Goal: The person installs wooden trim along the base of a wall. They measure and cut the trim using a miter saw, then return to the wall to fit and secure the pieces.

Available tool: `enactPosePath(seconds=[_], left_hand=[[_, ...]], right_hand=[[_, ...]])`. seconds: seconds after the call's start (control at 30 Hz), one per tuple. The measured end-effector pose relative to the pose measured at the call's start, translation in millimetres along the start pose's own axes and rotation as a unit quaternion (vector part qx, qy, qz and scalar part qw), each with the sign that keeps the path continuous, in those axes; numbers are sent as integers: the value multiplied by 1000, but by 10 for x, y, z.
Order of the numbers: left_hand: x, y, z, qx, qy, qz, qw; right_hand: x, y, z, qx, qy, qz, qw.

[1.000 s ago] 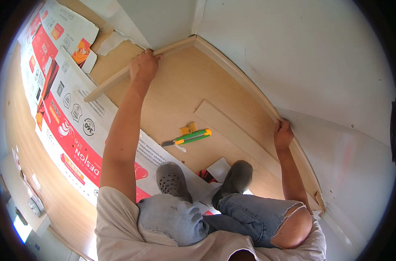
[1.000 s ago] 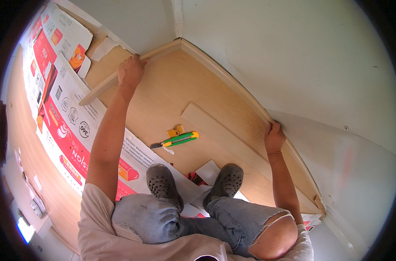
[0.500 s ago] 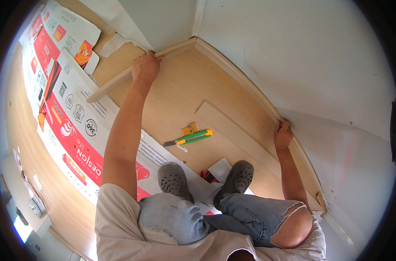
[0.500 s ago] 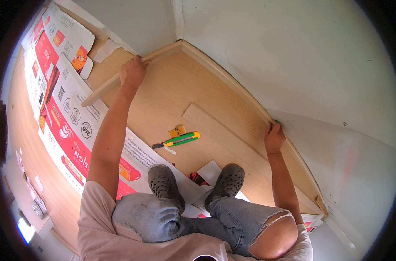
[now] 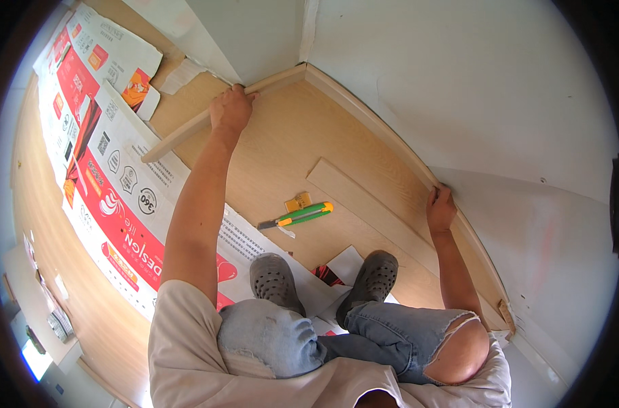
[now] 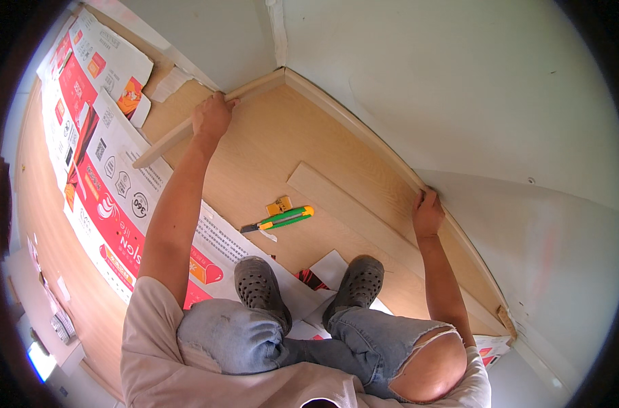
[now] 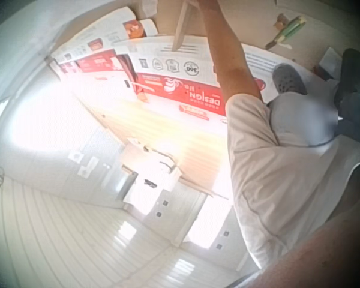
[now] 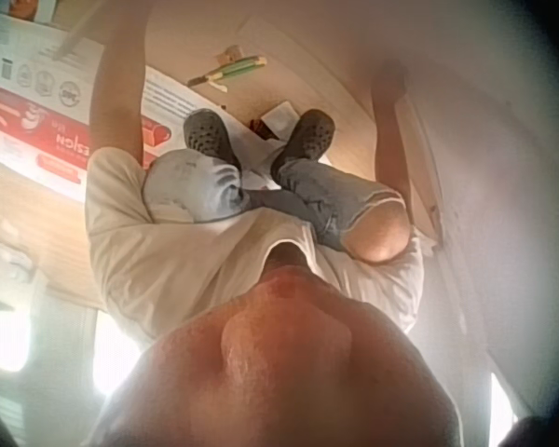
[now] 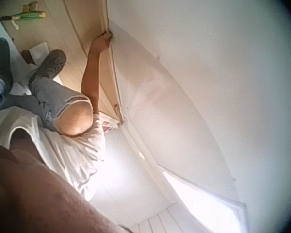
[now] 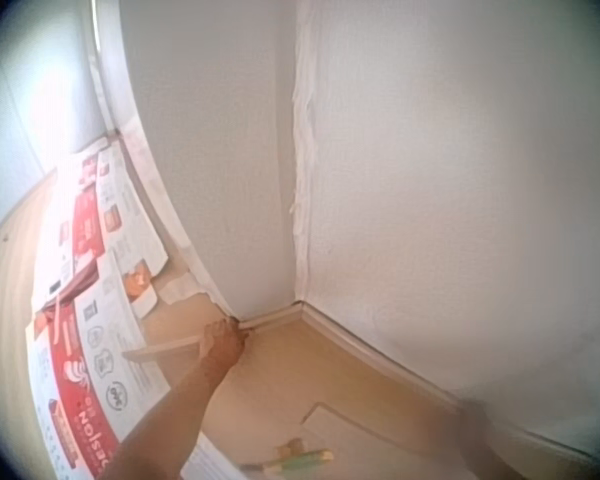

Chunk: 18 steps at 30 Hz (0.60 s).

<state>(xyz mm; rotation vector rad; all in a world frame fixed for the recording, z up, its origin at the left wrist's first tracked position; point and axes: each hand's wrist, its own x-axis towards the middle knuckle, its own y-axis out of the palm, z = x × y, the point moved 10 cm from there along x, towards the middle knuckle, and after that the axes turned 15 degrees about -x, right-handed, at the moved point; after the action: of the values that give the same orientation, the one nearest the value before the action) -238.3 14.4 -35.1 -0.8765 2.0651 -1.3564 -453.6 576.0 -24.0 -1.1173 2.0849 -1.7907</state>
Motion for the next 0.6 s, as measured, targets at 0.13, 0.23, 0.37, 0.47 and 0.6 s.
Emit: enactPosePath(seconds=[0.13, 0.23, 0.37, 0.47, 0.6], left_hand=[[-6, 19, 23, 17, -2, 1, 1000], [-17, 13, 15, 24, -11, 5, 1000], [-27, 42, -9, 30, -8, 5, 1000], [-8, 54, -60, 41, 3, 2, 999], [93, 144, 48, 96, 43, 26, 994]], right_hand=[[-15, 20, 3, -4, 1, 12, 1000], [-6, -33, 25, -3, -1, 12, 1000], [-12, -49, 33, 14, 0, 19, 1000], [11, -82, 31, 37, 5, 29, 999], [51, -52, -11, 50, 13, 51, 997]])
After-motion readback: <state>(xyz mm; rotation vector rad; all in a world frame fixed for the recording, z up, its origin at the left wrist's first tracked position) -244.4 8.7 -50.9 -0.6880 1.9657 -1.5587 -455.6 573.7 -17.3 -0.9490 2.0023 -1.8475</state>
